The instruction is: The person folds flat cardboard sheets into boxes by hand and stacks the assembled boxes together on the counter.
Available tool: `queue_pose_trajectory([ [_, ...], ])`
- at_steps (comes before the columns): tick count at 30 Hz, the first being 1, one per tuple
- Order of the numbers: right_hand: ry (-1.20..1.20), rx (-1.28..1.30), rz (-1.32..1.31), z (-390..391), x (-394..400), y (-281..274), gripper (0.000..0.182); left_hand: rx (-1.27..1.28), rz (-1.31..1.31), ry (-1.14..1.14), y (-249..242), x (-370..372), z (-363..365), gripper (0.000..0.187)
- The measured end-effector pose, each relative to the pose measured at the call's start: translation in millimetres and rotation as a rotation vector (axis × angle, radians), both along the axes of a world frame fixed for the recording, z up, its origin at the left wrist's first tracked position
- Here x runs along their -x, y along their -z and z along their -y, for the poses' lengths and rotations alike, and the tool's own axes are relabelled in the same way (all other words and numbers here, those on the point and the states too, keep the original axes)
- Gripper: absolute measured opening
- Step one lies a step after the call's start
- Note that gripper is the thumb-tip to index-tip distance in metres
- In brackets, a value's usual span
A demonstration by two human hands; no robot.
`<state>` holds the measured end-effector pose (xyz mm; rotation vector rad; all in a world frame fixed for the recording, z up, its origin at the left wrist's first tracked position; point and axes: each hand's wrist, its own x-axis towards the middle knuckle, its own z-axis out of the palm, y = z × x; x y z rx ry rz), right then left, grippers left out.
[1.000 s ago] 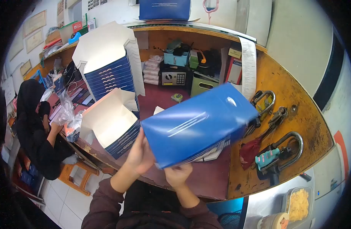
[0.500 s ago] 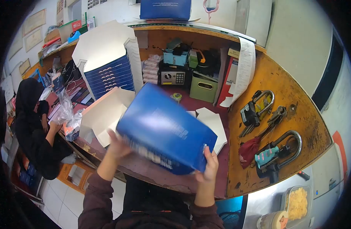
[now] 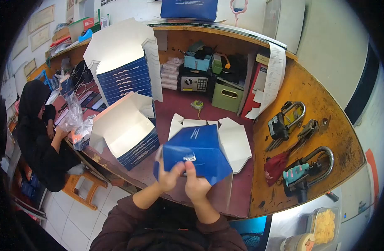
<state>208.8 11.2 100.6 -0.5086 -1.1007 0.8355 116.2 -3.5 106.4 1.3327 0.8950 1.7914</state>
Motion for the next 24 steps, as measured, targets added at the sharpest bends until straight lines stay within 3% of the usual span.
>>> queue_pose_trajectory([
  [1,0.044,-0.090,-0.019,-4.5,1.5,1.8,0.033,0.066,0.136,0.010,-2.8,-1.9,2.4,0.021],
  [2,0.023,0.137,-0.169,-12.0,-9.1,0.7,0.032,0.030,0.137,0.069,-6.4,7.4,-3.0,0.023],
  [3,0.023,0.134,-0.167,-16.2,-22.8,-8.6,0.032,-0.006,0.140,0.126,-12.1,22.4,-7.7,0.027],
  [5,-0.494,0.448,-0.290,-20.9,-56.3,-30.0,0.028,0.068,0.006,0.129,-7.3,45.1,-9.1,0.033],
  [6,-0.812,0.441,-0.358,-33.0,-76.9,-15.4,0.023,-0.011,-0.165,0.033,3.5,54.1,-15.2,0.037],
  [8,-0.903,0.440,-0.408,-39.8,-77.5,-7.1,0.020,0.126,-0.563,-0.130,-7.8,60.8,-8.7,0.051],
  [9,-0.995,0.430,-0.457,-41.0,-77.2,-5.9,0.017,0.128,-0.564,-0.130,-6.2,59.5,-9.5,0.051],
  [11,-0.289,0.301,-0.081,-27.3,-41.6,-4.1,0.019,0.044,-0.383,-0.043,-0.9,50.9,-14.3,0.052],
  [13,-0.033,0.239,-0.323,-17.5,-0.4,19.5,0.022,0.108,-0.299,-0.045,6.6,27.3,-11.0,0.049],
  [15,-0.306,0.285,-0.598,0.0,21.8,-3.1,0.016,-0.075,0.042,-0.008,7.1,2.6,-6.8,0.017],
  [17,-0.439,0.394,-0.599,-10.3,12.7,8.5,0.012,-0.145,-0.053,-0.167,25.9,5.1,-18.1,0.009],
  [19,-0.758,0.521,-0.717,-18.2,3.1,4.1,0.010,-0.031,-0.042,-0.007,14.3,16.4,-13.5,0.010],
  [21,-0.750,0.526,-0.725,-17.5,-4.6,-4.2,0.011,0.027,0.009,0.080,4.3,23.7,-8.5,0.013],
  [23,-0.504,0.394,-0.546,-16.9,-4.0,-9.7,0.014,0.239,1.186,0.575,-8.3,28.8,-2.5,0.017],
  [24,-0.423,0.323,-0.515,-19.3,-3.8,-6.5,0.020,0.137,1.201,0.713,0.5,34.6,-2.8,0.019],
])
